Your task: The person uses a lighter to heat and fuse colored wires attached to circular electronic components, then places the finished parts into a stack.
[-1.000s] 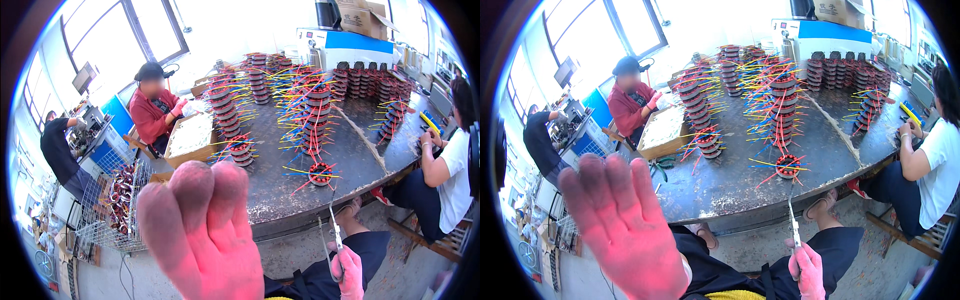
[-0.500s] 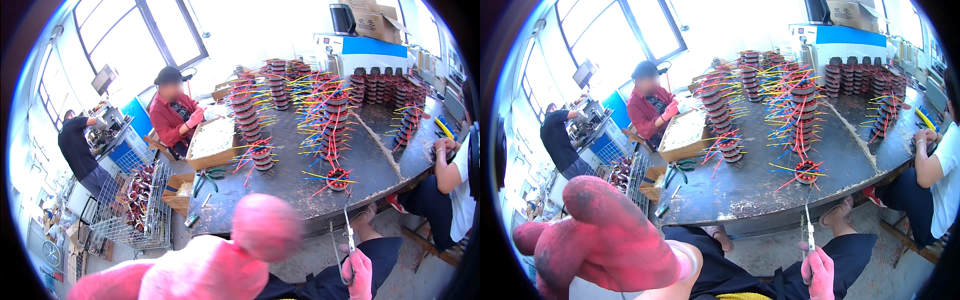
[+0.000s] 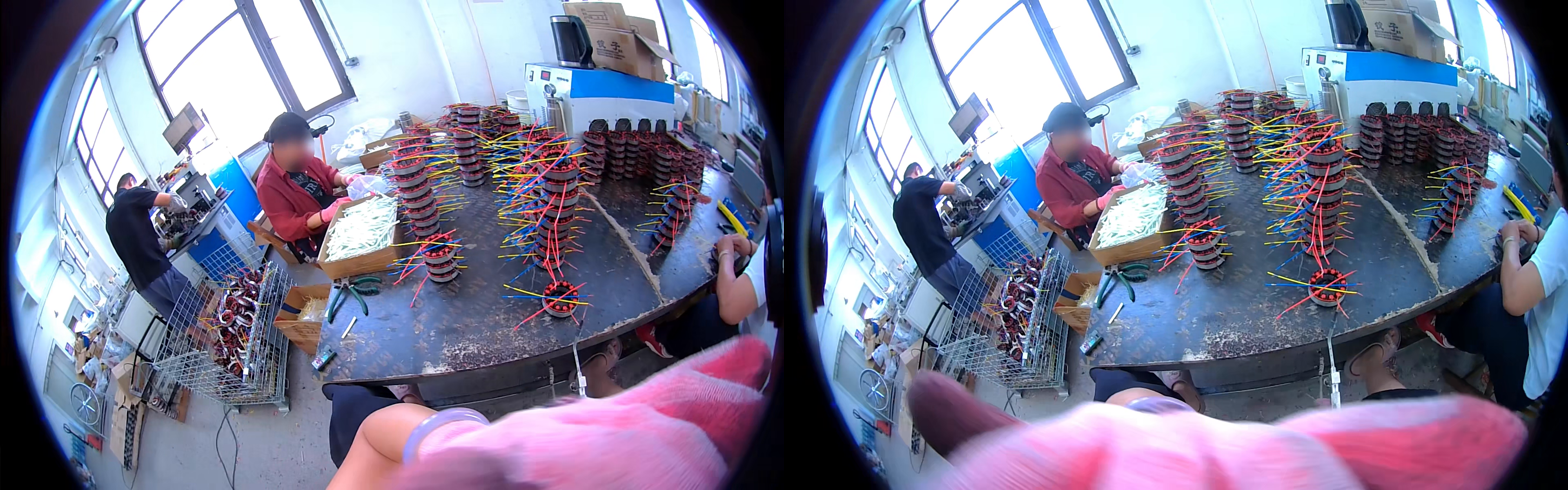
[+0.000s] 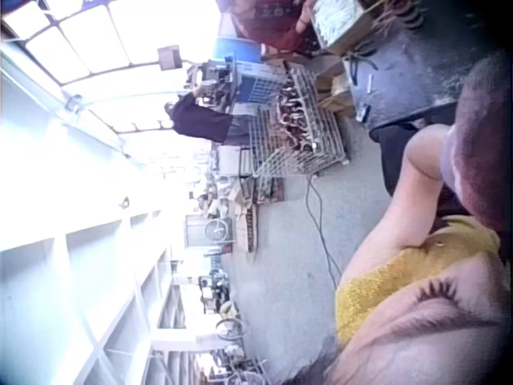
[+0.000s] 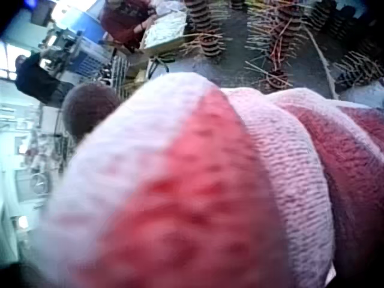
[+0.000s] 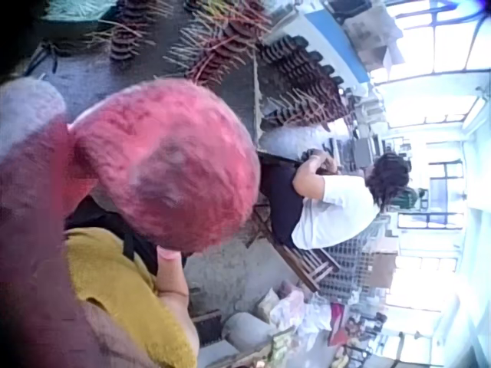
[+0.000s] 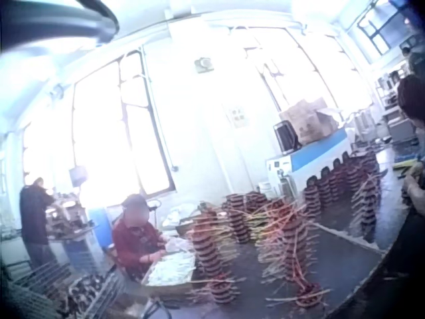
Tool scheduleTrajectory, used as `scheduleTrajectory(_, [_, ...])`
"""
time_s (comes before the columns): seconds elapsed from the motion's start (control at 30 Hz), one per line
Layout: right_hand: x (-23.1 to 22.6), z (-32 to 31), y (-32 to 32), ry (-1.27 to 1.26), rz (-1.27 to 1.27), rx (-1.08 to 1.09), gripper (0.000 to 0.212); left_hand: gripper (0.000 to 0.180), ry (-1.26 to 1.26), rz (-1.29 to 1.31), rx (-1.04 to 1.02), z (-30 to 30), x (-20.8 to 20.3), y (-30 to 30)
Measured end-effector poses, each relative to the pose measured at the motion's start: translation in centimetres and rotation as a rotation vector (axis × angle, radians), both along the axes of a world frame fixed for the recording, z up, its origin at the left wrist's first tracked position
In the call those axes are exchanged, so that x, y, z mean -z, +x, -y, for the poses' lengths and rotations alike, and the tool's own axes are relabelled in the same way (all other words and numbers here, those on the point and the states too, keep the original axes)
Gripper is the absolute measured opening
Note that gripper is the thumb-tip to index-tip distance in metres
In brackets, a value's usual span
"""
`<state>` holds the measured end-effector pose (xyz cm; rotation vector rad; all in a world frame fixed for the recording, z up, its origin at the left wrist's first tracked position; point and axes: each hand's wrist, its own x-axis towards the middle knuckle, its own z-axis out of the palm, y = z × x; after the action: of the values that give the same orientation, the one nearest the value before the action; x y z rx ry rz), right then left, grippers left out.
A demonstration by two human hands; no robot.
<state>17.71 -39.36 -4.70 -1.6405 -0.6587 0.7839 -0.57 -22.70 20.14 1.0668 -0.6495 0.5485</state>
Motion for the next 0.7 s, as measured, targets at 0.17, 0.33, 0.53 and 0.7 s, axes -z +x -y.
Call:
scheduleTrajectory(0.17, [-6.4, -1.0, 1.1, 0.166, -0.425, 0.064, 0.049, 0.04, -0.007, -0.052, 0.127, -0.8, 0.9, 1.9])
scheduleTrajectory(0.33, [-7.7, -2.8, -1.6, 0.235, -0.477, 0.394, 0.036, 0.039, 0.021, -0.111, 0.179, -0.9, 2.0, 1.8])
scheduleTrajectory(0.53, [-7.6, -2.4, -0.2, 0.264, -0.399, 0.052, 0.039, 0.038, 0.077, -0.185, 0.226, -0.4, 2.8, 2.0])
scheduleTrajectory(0.7, [-8.8, -2.4, -0.9, 0.209, -0.327, 0.089, 0.041, 0.038, 0.117, -0.241, 0.251, -0.1, 4.1, 1.8])
